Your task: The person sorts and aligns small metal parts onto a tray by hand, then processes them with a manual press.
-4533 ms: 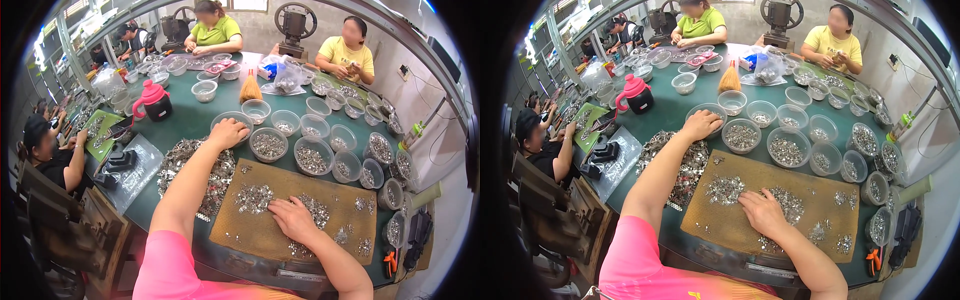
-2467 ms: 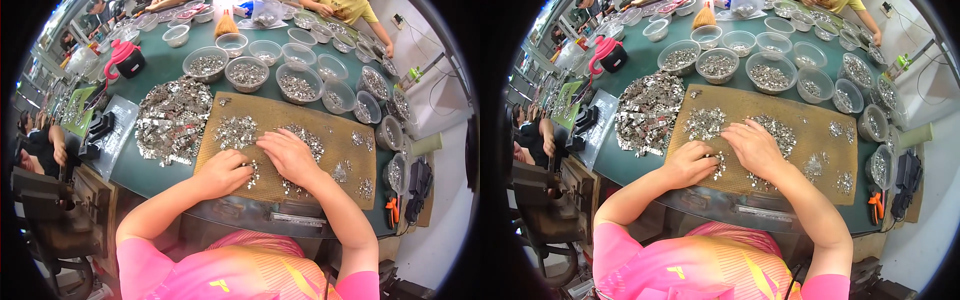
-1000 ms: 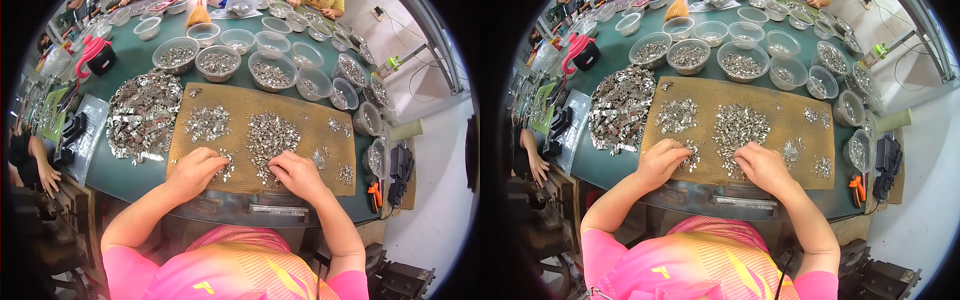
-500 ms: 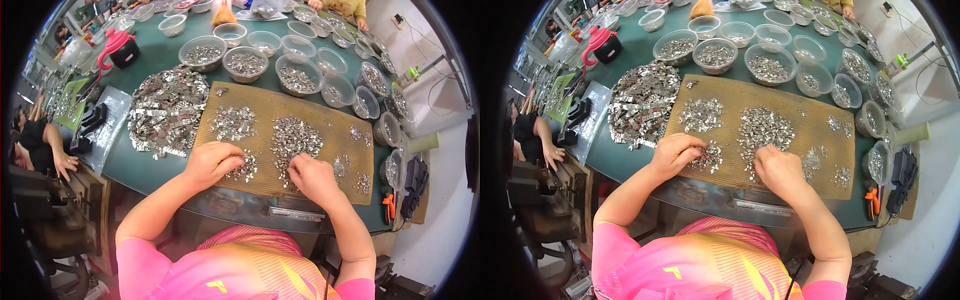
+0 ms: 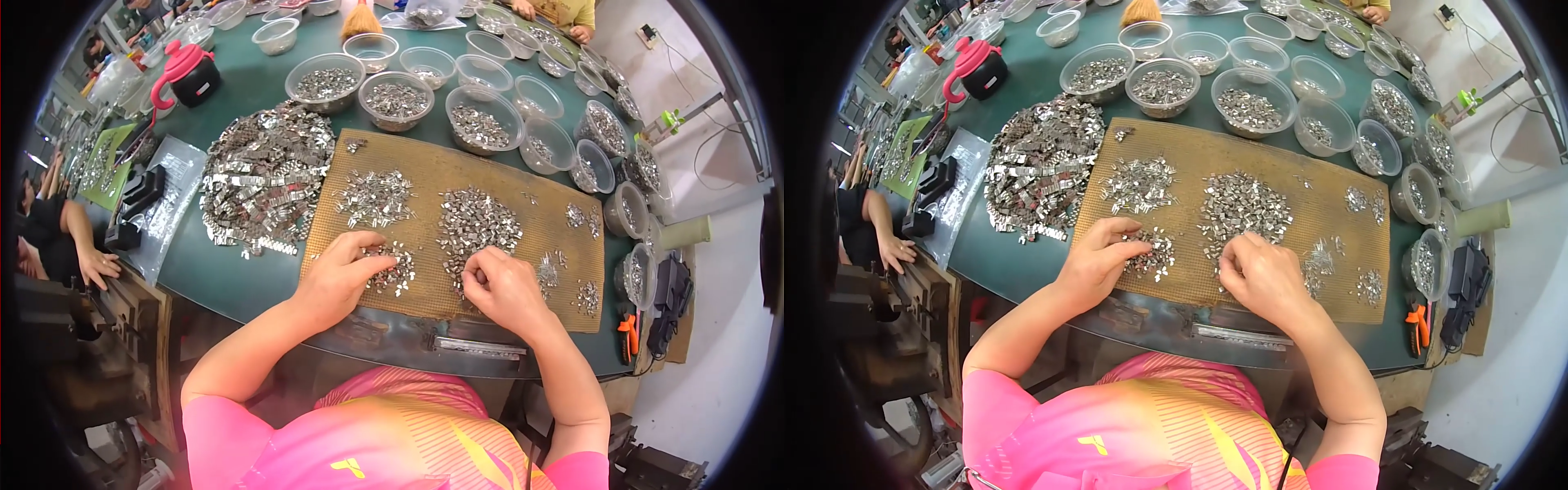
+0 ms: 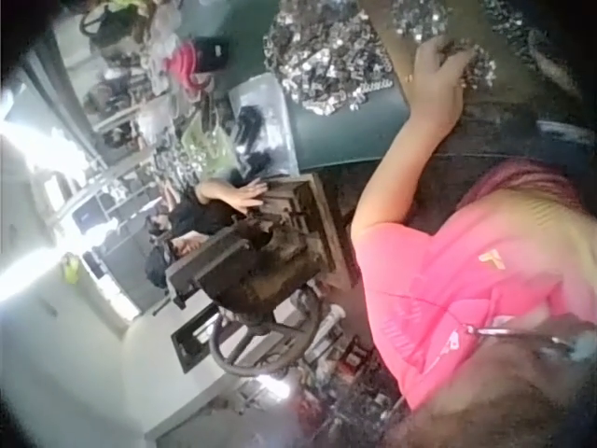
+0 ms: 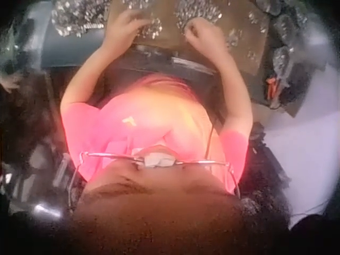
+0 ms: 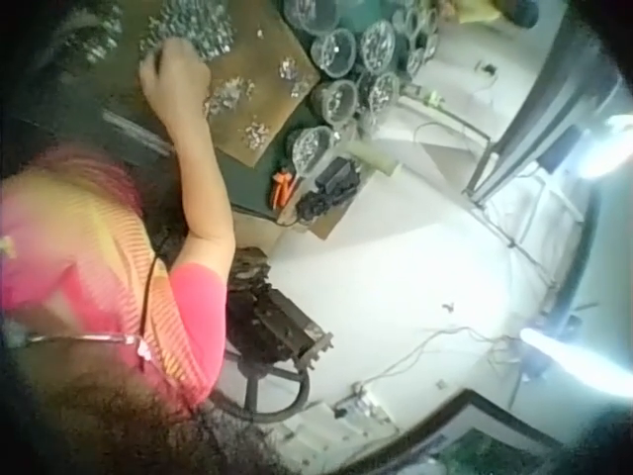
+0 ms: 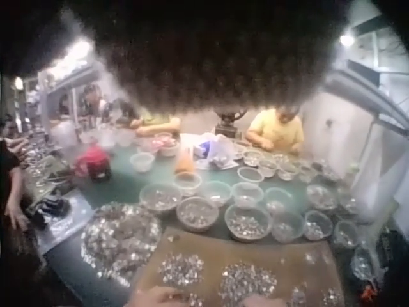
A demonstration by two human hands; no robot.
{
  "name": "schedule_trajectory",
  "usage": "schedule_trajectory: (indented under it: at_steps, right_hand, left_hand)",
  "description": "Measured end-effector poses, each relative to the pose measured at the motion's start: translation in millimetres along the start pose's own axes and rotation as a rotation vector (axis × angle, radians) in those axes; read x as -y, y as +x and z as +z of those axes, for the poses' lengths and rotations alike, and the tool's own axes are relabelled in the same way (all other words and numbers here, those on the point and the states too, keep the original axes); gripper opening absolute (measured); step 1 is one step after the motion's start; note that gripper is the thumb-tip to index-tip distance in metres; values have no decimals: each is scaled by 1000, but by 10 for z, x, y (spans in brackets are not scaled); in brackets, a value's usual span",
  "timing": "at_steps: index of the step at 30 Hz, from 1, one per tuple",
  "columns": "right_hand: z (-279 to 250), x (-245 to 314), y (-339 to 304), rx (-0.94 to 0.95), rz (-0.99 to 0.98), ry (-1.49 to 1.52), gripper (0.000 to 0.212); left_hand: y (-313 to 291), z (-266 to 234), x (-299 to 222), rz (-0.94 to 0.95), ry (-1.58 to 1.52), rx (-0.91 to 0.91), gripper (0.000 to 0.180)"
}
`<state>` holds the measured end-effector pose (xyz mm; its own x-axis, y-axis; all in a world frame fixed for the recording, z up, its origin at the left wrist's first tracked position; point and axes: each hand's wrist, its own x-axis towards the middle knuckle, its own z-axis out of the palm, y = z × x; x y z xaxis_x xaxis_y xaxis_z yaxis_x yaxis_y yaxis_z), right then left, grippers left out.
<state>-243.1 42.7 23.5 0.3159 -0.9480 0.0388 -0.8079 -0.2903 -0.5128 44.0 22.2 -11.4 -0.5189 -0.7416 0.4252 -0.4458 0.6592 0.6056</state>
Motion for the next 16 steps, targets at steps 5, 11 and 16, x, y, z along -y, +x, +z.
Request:
schedule_trajectory:
  at_steps: [5, 11, 16]
  right_hand:
    - [259, 180, 122, -8, -164, 14, 9]
    - [290, 286, 266, -104, -280, -73, 9]
    - [506, 204, 270, -115, -462, -346, 40]
  left_hand:
    - [-65, 33, -14, -95, -90, 59, 34]
    - [-67, -116, -12, 32, 48, 72, 35]
    - [-172, -56, 5, 119, 231, 201, 49]
